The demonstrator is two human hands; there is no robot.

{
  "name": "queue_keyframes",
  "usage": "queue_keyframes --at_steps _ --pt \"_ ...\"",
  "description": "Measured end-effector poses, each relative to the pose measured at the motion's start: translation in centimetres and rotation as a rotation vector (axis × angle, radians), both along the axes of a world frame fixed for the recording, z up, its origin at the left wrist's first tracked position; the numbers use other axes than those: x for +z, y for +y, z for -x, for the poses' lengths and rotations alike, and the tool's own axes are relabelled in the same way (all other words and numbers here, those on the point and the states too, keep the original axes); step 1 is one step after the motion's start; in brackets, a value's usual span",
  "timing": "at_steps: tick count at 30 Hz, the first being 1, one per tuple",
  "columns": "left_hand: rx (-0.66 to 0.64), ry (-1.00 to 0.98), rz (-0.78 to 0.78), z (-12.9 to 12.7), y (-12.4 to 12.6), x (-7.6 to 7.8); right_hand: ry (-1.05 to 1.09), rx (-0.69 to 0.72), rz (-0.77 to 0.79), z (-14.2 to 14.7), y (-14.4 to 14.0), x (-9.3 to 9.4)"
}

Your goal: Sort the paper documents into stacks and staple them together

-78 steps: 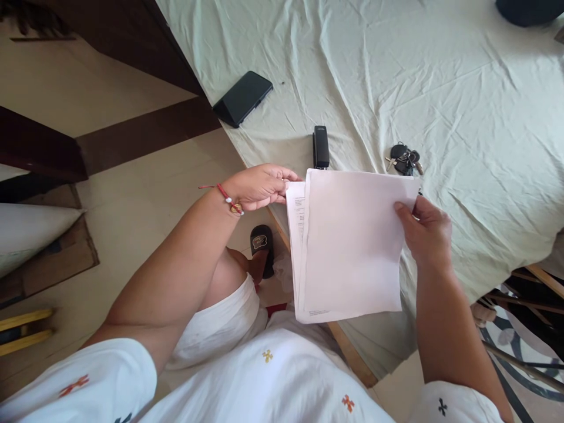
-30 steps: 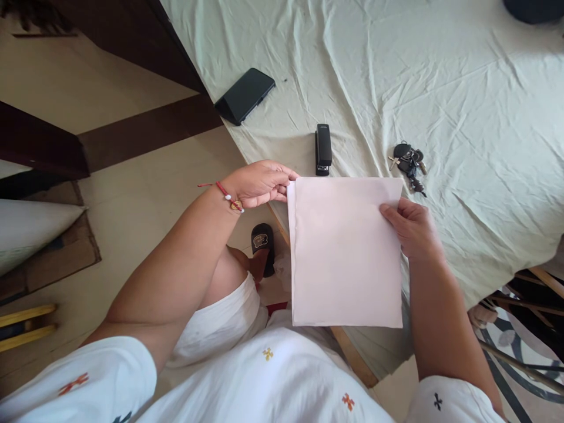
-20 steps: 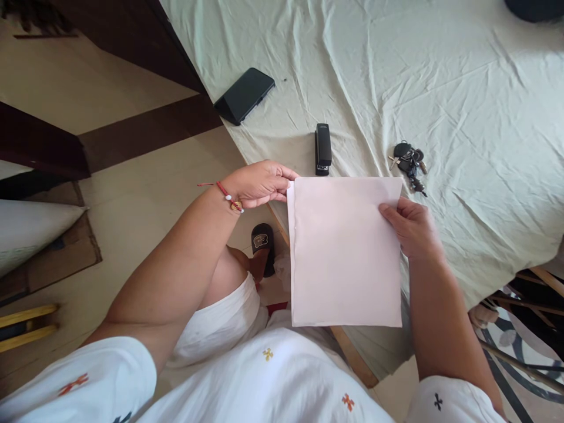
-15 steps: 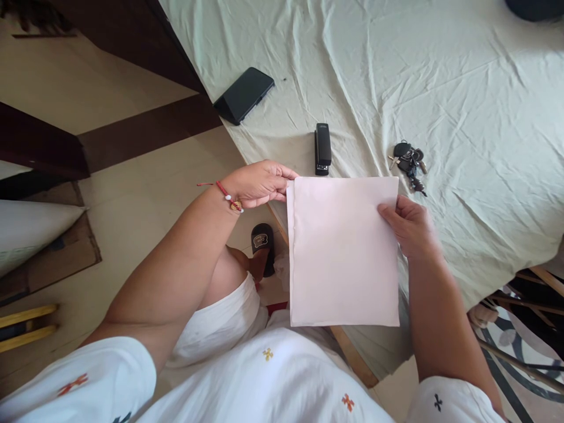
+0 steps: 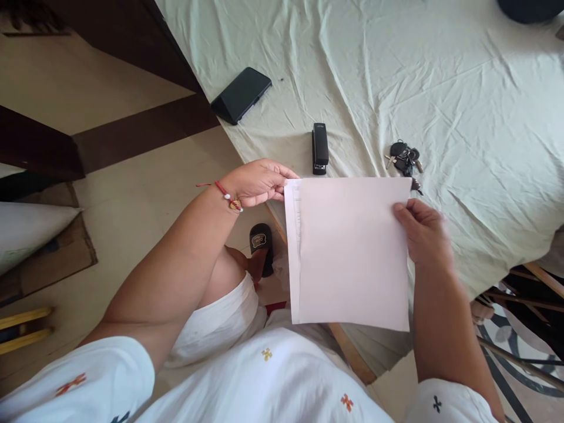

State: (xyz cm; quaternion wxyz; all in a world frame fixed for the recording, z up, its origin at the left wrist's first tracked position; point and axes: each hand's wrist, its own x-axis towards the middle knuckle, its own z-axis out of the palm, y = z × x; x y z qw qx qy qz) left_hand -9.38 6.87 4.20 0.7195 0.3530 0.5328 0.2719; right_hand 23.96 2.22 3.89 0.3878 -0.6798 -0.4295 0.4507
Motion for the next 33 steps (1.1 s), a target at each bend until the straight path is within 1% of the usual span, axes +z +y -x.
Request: queue_keyframes --at_steps 3,5,9,14,23,27,29,30,31,33 --pt "0.016 0.014 0.014 -0.1 0.0 0.3 0.065 0.041 0.100 1.0 -0.1 -0.2" --pt "0.015 0.026 0.020 -0.2 0.0 0.4 0.065 0.067 0.125 1.4 -0.1 -0.5" --pt "-0.007 0.021 0.015 0.0 0.1 0.1 0.039 0.110 0.110 1.8 0.1 -1.2" --pt "-0.020 0.006 0.001 0.2 0.2 -0.4 0.022 0.110 0.101 2.0 0.6 -1.7" --pt "-0.041 0.042 -0.035 0.1 0.0 -0.2 0.032 0.113 0.094 2.8 0.6 -1.3" --pt "-0.043 0.069 -0.064 0.1 -0.2 -0.1 0.025 0.117 0.088 2.7 0.8 -1.8" --pt "-0.036 0.077 -0.067 -0.1 -0.3 0.0 -0.046 0.153 0.071 2.4 1.0 -2.3" --pt "-0.033 0.079 -0.070 -0.1 -0.3 0.1 -0.130 0.173 0.032 2.2 1.1 -2.5" --pt "-0.031 0.080 -0.078 -0.2 -0.4 0.2 -0.253 0.185 -0.038 2.1 1.2 -2.6" --pt "-0.032 0.072 -0.107 -0.3 -0.5 0.3 -0.558 0.183 -0.260 1.8 1.4 -2.6"
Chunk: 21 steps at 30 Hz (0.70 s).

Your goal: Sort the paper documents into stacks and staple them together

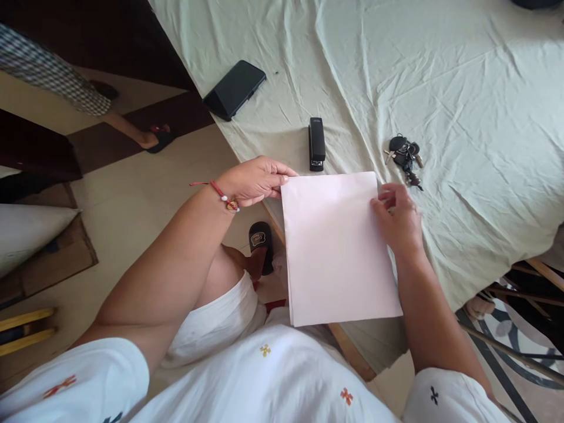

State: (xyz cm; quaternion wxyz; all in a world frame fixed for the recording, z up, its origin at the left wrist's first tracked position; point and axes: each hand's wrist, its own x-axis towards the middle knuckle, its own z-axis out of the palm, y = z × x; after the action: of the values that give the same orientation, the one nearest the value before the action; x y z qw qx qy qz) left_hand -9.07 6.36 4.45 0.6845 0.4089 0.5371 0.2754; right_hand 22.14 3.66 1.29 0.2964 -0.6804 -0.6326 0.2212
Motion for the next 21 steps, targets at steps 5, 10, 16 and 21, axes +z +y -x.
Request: queue_keyframes --at_steps 5,10,16,21 --pt "-0.028 -0.050 -0.062 -0.2 -0.3 -0.1 -0.355 0.279 -0.388 1.9 0.6 2.2" --pt "-0.064 -0.110 -0.102 -0.8 -0.6 -0.1 -0.356 0.618 -0.352 6.0 1.7 3.7" --pt "-0.109 -0.196 -0.107 -1.1 -0.8 0.4 -0.275 0.800 -0.240 7.0 3.1 4.2" --pt "0.001 -0.253 -0.118 -1.9 -1.0 -0.3 -0.219 0.748 -0.245 5.9 3.7 5.6"
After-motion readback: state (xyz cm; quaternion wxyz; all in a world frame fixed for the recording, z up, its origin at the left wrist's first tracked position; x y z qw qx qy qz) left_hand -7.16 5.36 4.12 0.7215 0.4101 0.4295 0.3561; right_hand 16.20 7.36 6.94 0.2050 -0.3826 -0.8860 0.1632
